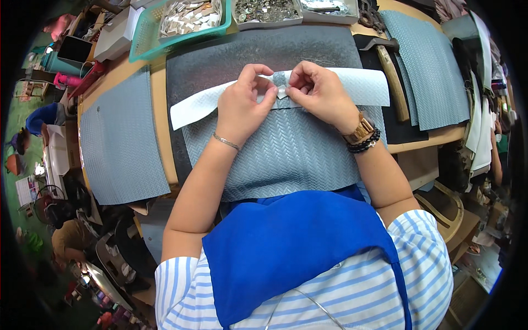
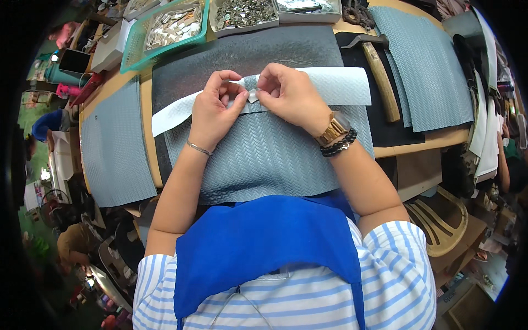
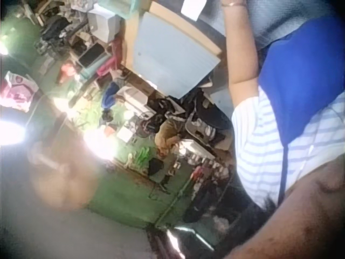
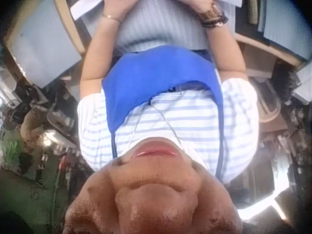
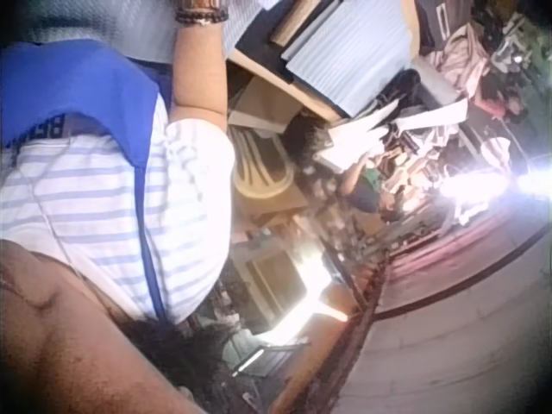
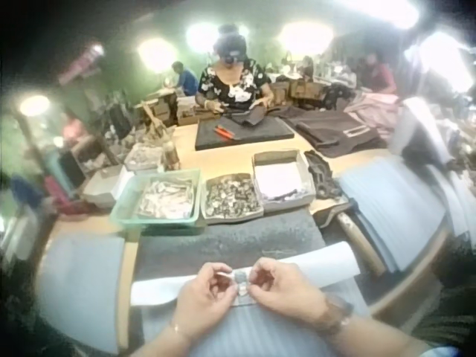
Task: The person assembles leather pieces by hand, aligning small leather components and using a hammer to secure hardware or flatten seams across multiple pieces.
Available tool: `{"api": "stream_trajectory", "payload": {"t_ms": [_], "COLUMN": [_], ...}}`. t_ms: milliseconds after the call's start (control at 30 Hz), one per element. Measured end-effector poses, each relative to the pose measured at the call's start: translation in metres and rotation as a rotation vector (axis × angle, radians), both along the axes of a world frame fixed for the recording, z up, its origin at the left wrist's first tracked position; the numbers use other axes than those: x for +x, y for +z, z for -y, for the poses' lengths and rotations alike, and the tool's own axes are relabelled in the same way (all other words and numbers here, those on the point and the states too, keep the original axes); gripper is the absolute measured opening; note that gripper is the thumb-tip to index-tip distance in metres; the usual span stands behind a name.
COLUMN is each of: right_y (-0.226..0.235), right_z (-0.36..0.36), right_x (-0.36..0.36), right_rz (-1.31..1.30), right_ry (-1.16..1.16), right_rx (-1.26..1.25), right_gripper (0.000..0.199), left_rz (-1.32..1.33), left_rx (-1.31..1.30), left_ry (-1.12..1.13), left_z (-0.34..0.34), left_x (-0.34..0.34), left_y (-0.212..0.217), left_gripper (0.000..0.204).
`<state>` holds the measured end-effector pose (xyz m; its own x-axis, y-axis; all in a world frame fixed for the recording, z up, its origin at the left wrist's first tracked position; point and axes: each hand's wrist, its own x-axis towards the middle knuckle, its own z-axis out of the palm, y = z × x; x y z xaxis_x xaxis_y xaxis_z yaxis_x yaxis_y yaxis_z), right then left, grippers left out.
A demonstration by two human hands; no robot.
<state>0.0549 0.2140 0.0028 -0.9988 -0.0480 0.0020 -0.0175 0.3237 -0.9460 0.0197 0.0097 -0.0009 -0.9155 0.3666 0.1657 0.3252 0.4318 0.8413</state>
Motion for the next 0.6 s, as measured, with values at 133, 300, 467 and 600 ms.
{"api": "stream_trajectory", "payload": {"t_ms": [133, 300, 467, 600], "right_y": [-0.001, 0.0031, -0.0038, 0.0], "right_z": [-0.0024, -0.0012, -0.0006, -0.0027], "right_x": [-0.0003, -0.0004, 0.0026, -0.0001], "right_rz": [0.043, 0.026, -0.018, 0.047], "right_ry": [-0.003, 0.011, -0.032, 0.023], "right_rx": [-0.049, 0.029, 0.004, -0.062], "right_gripper": [0.016, 0.016, 0.017, 0.021], "left_rz": [0.003, -0.102, -0.044, 0.066], "left_rx": [-0.039, -0.04, -0.016, 0.012], "left_ry": [0.003, 0.019, -0.007, -0.002], "left_z": [0.0003, 0.0001, -0.001, 0.001], "left_x": [0.0001, 0.0007, 0.005, 0.0057], "left_y": [0.0003, -0.0036, 0.0053, 0.0063], "left_gripper": [0.026, 0.028, 0.032, 0.034]}}
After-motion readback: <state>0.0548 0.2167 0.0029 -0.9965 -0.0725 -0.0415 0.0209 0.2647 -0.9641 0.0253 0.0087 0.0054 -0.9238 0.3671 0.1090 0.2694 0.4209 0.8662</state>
